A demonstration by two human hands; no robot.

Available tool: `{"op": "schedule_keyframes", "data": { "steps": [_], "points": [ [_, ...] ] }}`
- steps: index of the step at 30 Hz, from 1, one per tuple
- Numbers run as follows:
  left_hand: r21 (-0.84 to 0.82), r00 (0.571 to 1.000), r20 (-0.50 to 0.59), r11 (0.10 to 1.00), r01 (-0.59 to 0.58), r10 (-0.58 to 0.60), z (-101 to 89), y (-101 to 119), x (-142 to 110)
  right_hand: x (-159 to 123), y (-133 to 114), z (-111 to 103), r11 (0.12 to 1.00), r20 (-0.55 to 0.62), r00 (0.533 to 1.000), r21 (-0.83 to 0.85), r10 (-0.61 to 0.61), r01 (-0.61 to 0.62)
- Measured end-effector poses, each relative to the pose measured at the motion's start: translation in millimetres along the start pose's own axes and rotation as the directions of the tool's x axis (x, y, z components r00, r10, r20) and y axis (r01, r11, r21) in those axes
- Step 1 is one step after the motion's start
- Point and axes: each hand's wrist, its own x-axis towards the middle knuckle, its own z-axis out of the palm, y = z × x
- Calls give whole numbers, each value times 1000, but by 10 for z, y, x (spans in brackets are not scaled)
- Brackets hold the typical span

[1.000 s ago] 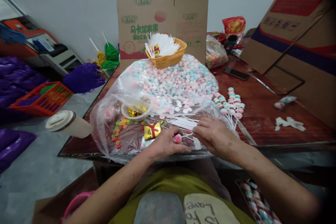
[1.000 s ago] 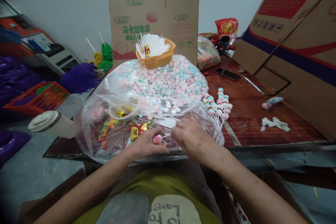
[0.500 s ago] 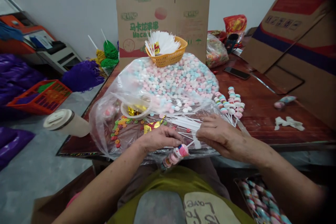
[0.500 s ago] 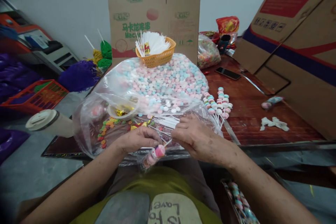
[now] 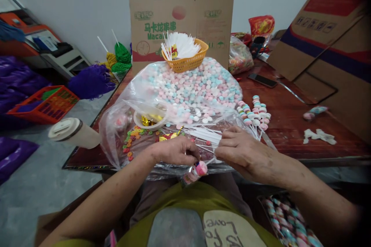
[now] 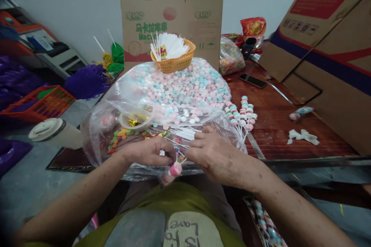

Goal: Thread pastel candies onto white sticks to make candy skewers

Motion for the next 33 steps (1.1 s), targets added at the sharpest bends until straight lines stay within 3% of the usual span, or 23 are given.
{"op": "schedule_keyframes", "data": {
  "steps": [5,10,12,13,15,16,18,21,24,29,33],
  "points": [
    [163,997,-71,987,-12,24,73,52,-17,19,-14,-8,1000,7,1000,7,-2,2],
    [-41,995,-94,999,-26,22,267,-61,38,139,-38,112,1000,48,999,1,-21,21],
    [-141,980,-197,989,-32,4,326,-139,74,195,-25,187,999,63,997,-4,36,-36],
    [-194,950,-310,980,-35,-27,349,-180,83,217,-8,226,997,65,994,-5,83,-83],
    [-299,839,-532,952,-62,-113,387,-255,66,245,42,302,983,56,981,5,186,-186],
    [-334,789,-597,939,-81,-145,407,-284,38,253,70,338,973,56,972,18,228,-230],
    [-305,753,-645,948,-92,-135,456,-319,-52,260,120,399,954,66,954,47,292,-295],
    [6,756,-653,998,-58,48,513,-304,-209,271,158,453,936,80,937,70,340,-345],
    [263,795,-564,961,-85,224,470,-232,-306,294,162,459,936,88,936,53,341,-347],
    [427,928,-295,900,-86,228,291,-192,-328,320,151,419,939,93,935,19,341,-344],
    [654,954,-191,755,-53,232,258,-243,-264,331,126,388,933,118,926,1,357,-360]
  ]
}}
